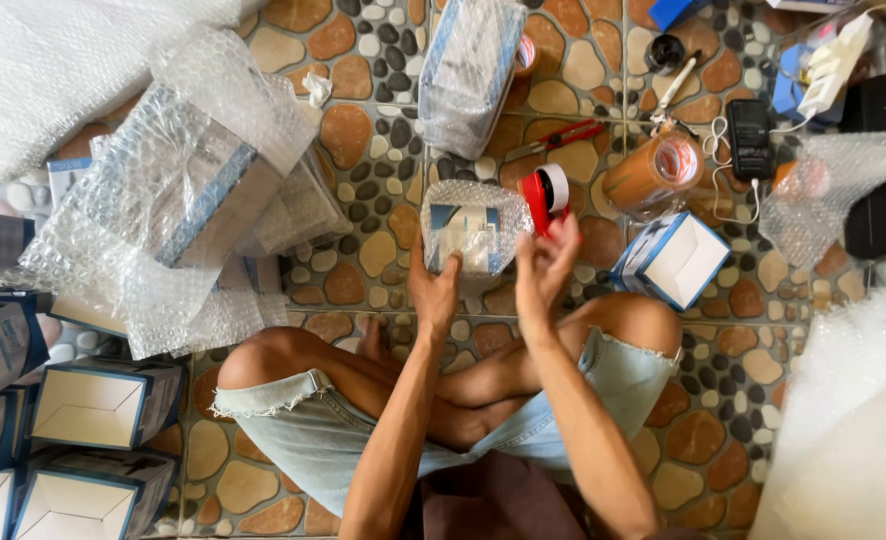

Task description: The person sits on the floor and wraps small rectangular boxes in bubble wrap. They use a red handheld tape dispenser to seal the bubble wrap around each box, then place the wrapped items aside. The person repeats this process for several boxes.

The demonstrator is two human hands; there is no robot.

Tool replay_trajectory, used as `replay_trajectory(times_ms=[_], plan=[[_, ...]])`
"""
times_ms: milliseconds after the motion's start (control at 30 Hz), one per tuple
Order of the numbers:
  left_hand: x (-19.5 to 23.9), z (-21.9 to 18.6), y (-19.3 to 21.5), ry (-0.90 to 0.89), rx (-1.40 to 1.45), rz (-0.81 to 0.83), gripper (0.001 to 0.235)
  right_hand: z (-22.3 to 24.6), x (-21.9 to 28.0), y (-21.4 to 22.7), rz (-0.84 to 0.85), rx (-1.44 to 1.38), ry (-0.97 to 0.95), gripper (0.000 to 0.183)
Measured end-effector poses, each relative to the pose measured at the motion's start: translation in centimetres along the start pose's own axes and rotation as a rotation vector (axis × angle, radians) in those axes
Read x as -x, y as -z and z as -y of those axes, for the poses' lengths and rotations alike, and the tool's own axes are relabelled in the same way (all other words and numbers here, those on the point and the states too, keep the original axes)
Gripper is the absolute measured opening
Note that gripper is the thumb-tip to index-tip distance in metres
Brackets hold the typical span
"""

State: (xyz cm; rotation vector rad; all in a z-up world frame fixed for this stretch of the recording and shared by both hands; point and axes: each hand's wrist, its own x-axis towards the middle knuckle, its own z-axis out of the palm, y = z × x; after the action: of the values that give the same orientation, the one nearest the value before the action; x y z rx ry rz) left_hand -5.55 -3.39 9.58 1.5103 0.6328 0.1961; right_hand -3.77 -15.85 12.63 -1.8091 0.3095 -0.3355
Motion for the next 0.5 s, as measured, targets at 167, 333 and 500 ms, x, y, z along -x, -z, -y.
replay_trajectory(times_ms=[167, 333, 500], plan=[[0.1, 2.4, -0.5, -0.149, -0.012, 0.000, 0.076, -8.4, 2.2, -3.0, 0.167, 0.089, -0.018, 0.060], [-0.9, 4.3, -0.6, -0.352, -0.052, -0.093, 0.069, -6.2, 0.8, -3.4, 0.272, 0.194, 0.591, 0.033], [0.4, 5.2, 0.1, -0.881, -0.350, -0.081, 0.047, -7.6, 1.0, -0.6, 0.505, 0.288, 0.729, 0.054]])
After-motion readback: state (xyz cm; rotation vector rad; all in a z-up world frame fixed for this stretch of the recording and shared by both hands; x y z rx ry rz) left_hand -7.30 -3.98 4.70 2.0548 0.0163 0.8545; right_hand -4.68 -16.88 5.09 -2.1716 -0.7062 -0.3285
